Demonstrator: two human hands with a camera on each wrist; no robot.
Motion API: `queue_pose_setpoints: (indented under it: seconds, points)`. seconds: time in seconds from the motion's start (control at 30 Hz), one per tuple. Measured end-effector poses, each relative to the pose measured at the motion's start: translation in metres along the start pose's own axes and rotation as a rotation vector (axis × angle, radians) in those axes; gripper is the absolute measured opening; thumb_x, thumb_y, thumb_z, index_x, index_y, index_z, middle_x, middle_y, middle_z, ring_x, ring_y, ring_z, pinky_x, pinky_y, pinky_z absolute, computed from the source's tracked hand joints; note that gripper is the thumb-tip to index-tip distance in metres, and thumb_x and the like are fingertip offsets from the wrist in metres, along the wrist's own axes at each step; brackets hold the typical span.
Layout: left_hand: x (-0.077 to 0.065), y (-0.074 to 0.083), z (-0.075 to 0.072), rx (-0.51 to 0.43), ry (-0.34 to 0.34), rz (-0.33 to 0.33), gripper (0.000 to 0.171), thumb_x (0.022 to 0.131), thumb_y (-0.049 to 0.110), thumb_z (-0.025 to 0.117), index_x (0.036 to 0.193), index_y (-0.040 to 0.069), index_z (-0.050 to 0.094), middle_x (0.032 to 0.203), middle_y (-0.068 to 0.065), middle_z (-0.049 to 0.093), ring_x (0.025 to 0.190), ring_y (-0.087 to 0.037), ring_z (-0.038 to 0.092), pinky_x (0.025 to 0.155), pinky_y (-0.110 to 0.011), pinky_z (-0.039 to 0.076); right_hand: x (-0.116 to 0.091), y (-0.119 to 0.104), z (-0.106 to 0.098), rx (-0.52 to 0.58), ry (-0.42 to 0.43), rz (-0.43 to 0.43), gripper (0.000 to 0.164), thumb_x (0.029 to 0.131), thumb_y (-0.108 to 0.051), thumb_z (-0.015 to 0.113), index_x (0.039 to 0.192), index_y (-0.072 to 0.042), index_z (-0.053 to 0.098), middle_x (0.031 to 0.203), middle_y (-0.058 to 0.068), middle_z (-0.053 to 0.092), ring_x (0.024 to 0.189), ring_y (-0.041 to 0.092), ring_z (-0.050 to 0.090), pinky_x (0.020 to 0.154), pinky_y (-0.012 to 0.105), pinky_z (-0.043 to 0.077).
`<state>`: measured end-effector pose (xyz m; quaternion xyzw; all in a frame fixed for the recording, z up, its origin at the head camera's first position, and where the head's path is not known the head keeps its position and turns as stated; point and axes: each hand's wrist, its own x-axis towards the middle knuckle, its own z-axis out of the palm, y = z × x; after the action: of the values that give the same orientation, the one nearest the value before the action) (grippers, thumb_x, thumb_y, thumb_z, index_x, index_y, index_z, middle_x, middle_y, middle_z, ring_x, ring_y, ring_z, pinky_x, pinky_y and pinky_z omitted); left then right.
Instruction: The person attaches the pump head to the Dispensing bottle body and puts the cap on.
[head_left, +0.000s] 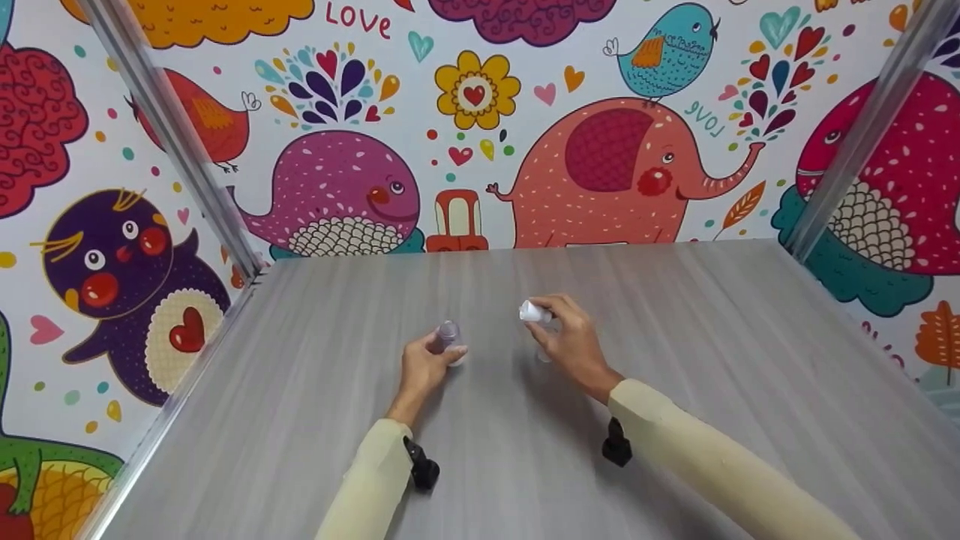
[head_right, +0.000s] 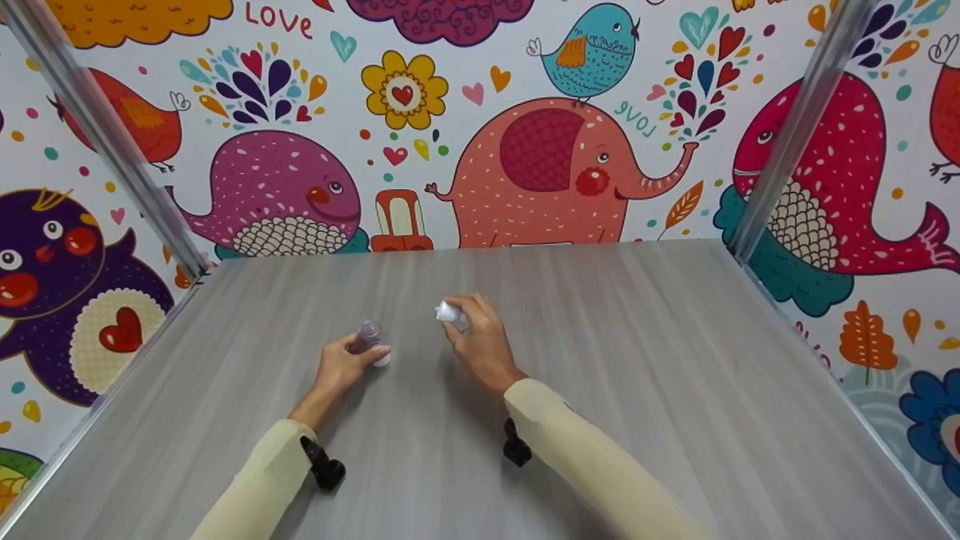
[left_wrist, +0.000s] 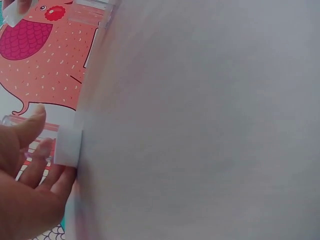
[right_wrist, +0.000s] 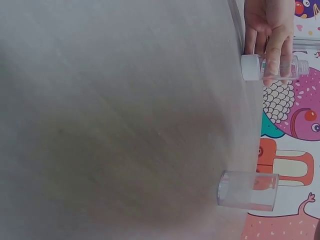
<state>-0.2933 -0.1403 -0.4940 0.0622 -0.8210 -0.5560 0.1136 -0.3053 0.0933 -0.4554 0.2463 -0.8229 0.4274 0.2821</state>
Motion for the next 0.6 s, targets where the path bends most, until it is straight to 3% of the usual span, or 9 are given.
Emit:
queue_pose_setpoints:
  seconds: [0.3, 0.6]
  points:
    - [0.001, 0.000, -0.001, 0.003, 0.002, 0.011, 0.044, 0.082, 0.011, 0.080, 0.121, -0.006, 0.068, 0.117, -0.024, 0.071, 0.113, -0.034, 0.067, 0.099, -0.046, 0.050, 0.004, -0.007, 0.008, 0.016, -0.049, 0.032, 0.034, 0.083, -0.006, 0.079, 0.116, -0.007, 0.068, 0.109, 0.007, 0.067, 0.101, 0.018, 0.064, 0.091, 0.037, 0.056]
    - [0.001, 0.000, -0.001, -0.014, -0.009, 0.018, 0.045, 0.083, 0.009, 0.080, 0.123, -0.007, 0.066, 0.121, -0.025, 0.069, 0.118, -0.035, 0.065, 0.101, -0.046, 0.050, 0.005, -0.013, 0.018, -0.010, -0.080, -0.029, 0.036, 0.082, -0.004, 0.080, 0.116, -0.007, 0.068, 0.111, 0.007, 0.066, 0.106, 0.021, 0.065, 0.096, 0.038, 0.055]
